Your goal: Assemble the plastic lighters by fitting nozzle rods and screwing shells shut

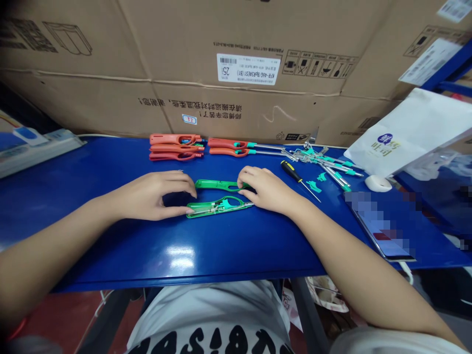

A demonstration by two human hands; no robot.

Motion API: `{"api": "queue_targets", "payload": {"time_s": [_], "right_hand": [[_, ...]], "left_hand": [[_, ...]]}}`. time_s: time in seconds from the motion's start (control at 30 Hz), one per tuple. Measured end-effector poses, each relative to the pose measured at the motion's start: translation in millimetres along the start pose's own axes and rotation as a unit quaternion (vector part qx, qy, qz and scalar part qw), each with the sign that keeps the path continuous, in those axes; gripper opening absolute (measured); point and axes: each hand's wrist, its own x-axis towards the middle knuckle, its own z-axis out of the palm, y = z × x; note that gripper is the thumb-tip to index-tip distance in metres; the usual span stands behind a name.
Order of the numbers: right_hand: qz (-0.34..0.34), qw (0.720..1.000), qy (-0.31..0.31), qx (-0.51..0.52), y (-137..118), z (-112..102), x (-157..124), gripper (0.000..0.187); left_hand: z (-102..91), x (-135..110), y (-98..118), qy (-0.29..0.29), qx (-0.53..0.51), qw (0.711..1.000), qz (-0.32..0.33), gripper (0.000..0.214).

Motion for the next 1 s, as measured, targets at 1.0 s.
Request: {"api": "queue_targets", "payload": {"time_s": [1.0], "right_hand": [[-0.038, 0.991, -0.007, 0.131, -32.9, 0.4, 2.0, 0.030]], "left_hand": [[7.4, 3.2, 25.3, 0.031, 0.033, 0.999, -0.015, 0.030]]}}
